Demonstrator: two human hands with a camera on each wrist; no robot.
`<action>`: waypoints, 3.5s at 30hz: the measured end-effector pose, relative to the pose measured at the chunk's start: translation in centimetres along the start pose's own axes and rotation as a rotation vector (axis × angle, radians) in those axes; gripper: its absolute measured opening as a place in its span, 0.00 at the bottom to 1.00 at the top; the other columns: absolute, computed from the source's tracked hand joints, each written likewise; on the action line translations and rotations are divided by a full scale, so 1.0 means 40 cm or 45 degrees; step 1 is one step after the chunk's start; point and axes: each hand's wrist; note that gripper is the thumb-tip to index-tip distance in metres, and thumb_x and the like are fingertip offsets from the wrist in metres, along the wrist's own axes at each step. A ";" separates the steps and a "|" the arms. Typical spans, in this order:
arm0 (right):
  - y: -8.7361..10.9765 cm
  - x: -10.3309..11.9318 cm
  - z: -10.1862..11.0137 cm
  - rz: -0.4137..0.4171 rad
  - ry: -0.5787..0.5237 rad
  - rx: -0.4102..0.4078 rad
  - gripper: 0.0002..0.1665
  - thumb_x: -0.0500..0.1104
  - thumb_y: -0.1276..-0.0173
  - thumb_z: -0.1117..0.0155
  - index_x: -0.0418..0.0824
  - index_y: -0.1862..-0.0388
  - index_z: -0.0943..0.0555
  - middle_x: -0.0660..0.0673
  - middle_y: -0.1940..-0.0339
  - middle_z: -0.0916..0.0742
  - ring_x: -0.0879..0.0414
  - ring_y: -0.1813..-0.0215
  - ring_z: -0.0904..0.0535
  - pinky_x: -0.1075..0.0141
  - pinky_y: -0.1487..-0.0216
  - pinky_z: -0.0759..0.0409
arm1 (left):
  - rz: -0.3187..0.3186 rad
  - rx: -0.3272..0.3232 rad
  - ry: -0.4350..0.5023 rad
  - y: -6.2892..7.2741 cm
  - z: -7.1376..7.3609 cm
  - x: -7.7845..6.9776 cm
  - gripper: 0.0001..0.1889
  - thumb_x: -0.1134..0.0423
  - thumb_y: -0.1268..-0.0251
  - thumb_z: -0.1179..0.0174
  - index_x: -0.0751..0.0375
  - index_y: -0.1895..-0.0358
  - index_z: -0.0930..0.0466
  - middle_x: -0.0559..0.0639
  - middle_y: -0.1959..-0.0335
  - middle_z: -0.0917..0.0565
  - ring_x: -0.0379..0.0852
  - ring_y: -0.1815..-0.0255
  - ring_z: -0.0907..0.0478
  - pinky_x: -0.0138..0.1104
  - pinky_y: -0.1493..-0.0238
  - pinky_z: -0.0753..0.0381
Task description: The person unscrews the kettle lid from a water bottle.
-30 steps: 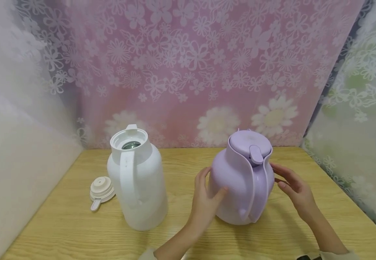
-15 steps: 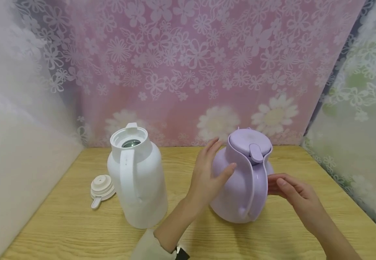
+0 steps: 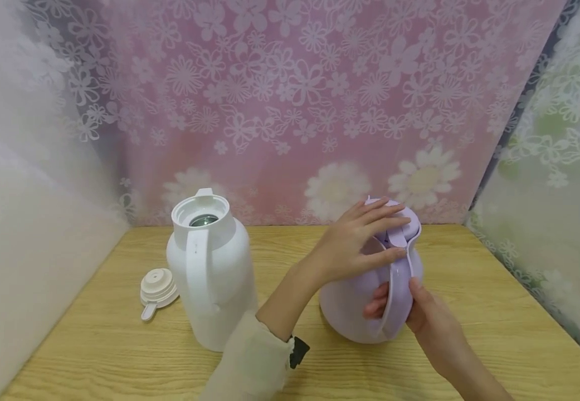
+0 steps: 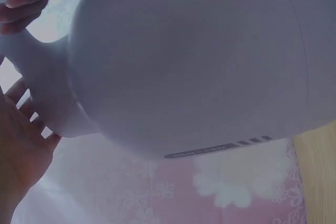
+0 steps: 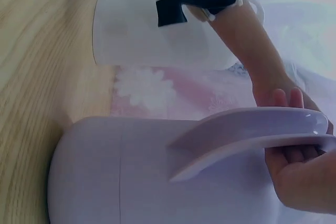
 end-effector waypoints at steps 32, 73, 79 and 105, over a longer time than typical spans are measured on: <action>0.012 -0.007 -0.026 -0.019 0.050 -0.066 0.33 0.41 0.25 0.90 0.39 0.55 0.28 0.46 0.67 0.18 0.51 0.61 0.20 0.63 0.55 0.25 | -0.002 0.138 0.197 -0.015 0.012 0.034 0.25 0.46 0.36 0.46 0.44 0.36 0.32 0.35 0.35 0.36 0.29 0.33 0.53 0.27 0.35 0.65; 0.004 0.006 -0.021 -0.108 0.072 -0.075 0.32 0.45 0.24 0.89 0.37 0.57 0.30 0.45 0.68 0.18 0.49 0.61 0.22 0.61 0.54 0.27 | -0.023 0.288 0.138 -0.044 0.035 0.042 0.27 0.46 0.35 0.48 0.44 0.34 0.35 0.37 0.34 0.37 0.27 0.33 0.56 0.23 0.37 0.67; 0.003 0.006 -0.021 -0.118 0.065 -0.070 0.32 0.45 0.24 0.89 0.37 0.57 0.30 0.44 0.68 0.18 0.49 0.60 0.22 0.62 0.53 0.28 | -0.011 0.293 0.121 -0.044 0.038 0.041 0.27 0.45 0.36 0.48 0.44 0.34 0.35 0.37 0.33 0.38 0.26 0.33 0.57 0.22 0.37 0.67; 0.005 0.009 -0.020 -0.129 0.052 -0.065 0.31 0.46 0.24 0.88 0.38 0.58 0.30 0.45 0.67 0.18 0.50 0.60 0.22 0.62 0.53 0.28 | 0.021 0.282 0.090 -0.041 0.034 0.029 0.27 0.44 0.36 0.48 0.43 0.34 0.35 0.36 0.33 0.39 0.27 0.33 0.57 0.24 0.36 0.69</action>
Point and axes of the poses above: each hand's wrist, its own y-axis away from the middle knuckle, its own z-axis out of the back of the hand, x = y × z
